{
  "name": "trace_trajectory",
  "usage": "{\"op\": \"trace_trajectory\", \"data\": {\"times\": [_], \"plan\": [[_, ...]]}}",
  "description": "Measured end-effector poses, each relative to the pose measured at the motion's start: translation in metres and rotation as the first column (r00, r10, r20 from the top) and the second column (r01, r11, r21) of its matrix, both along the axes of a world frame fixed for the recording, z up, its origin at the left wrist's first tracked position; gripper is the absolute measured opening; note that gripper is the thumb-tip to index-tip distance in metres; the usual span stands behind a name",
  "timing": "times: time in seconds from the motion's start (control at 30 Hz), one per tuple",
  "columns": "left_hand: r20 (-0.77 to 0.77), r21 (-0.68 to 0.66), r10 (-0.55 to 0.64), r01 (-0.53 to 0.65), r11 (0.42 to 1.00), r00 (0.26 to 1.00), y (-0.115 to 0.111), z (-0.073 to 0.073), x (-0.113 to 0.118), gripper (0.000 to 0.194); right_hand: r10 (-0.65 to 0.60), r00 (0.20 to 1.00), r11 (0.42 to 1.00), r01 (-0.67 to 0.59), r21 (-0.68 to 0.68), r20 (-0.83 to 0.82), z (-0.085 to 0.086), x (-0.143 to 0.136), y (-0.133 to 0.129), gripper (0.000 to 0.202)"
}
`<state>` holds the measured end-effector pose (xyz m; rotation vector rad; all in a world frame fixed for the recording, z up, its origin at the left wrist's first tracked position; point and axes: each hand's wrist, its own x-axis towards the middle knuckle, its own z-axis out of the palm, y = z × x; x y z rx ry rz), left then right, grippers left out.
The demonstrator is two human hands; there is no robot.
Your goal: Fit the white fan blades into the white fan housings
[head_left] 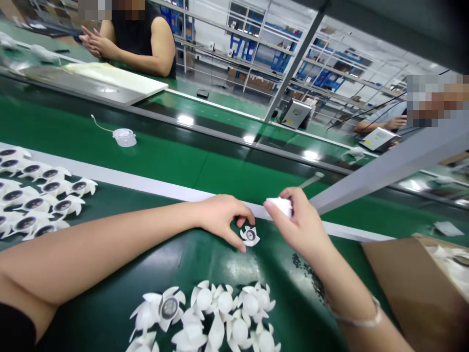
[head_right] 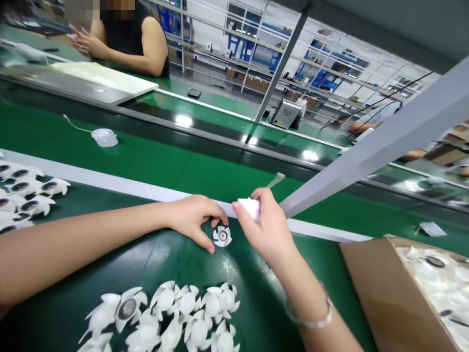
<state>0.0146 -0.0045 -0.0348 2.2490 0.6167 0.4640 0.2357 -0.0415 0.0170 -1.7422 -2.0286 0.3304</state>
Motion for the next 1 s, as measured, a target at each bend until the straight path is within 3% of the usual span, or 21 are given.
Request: {"op": "trace_trajectory", "data": {"times": [0.1, 0.17, 0.27, 0.4, 0.6, 0.8, 1.0], "plan": [[0.058, -0.207, 0.056, -0.043, 0.977, 0.997, 0.002, 0.001, 0.000, 0.054, 0.058, 0.942, 0.998, -0.043, 0.055, -0.331, -0.017, 0.009, -0.040, 0.026], [0.113, -0.304, 0.123, -0.084, 0.949, 0.986, 0.003, 0.001, 0.001, 0.042, 0.173, 0.889, 0.983, -0.128, 0.132, -0.425, -0.029, 0.010, -0.052, 0.018], [0.169, -0.392, 0.188, -0.109, 0.914, 0.968, 0.004, 0.000, 0.002, 0.038, 0.343, 0.888, 0.934, -0.289, 0.210, -0.307, -0.039, 0.005, -0.056, 0.017], [0.159, -0.394, 0.132, -0.060, 0.917, 0.979, 0.002, 0.002, 0.003, 0.037, 0.465, 0.879, 0.874, -0.437, 0.210, -0.106, -0.040, 0.001, -0.055, 0.018], [0.074, -0.451, 0.129, -0.082, 0.888, 0.989, 0.004, 0.009, 0.007, 0.029, 0.440, 0.887, 0.893, -0.415, 0.177, -0.141, -0.042, 0.005, -0.050, 0.015], [0.034, -0.493, 0.118, -0.086, 0.866, 0.992, 0.009, 0.011, 0.005, 0.030, 0.372, 0.927, 0.901, -0.347, 0.261, -0.052, -0.044, -0.011, -0.051, 0.014], [0.043, -0.469, 0.160, -0.122, 0.875, 0.986, 0.011, 0.000, -0.002, 0.048, 0.530, 0.832, 0.848, -0.522, 0.091, -0.163, -0.045, 0.018, -0.046, 0.013]]}}
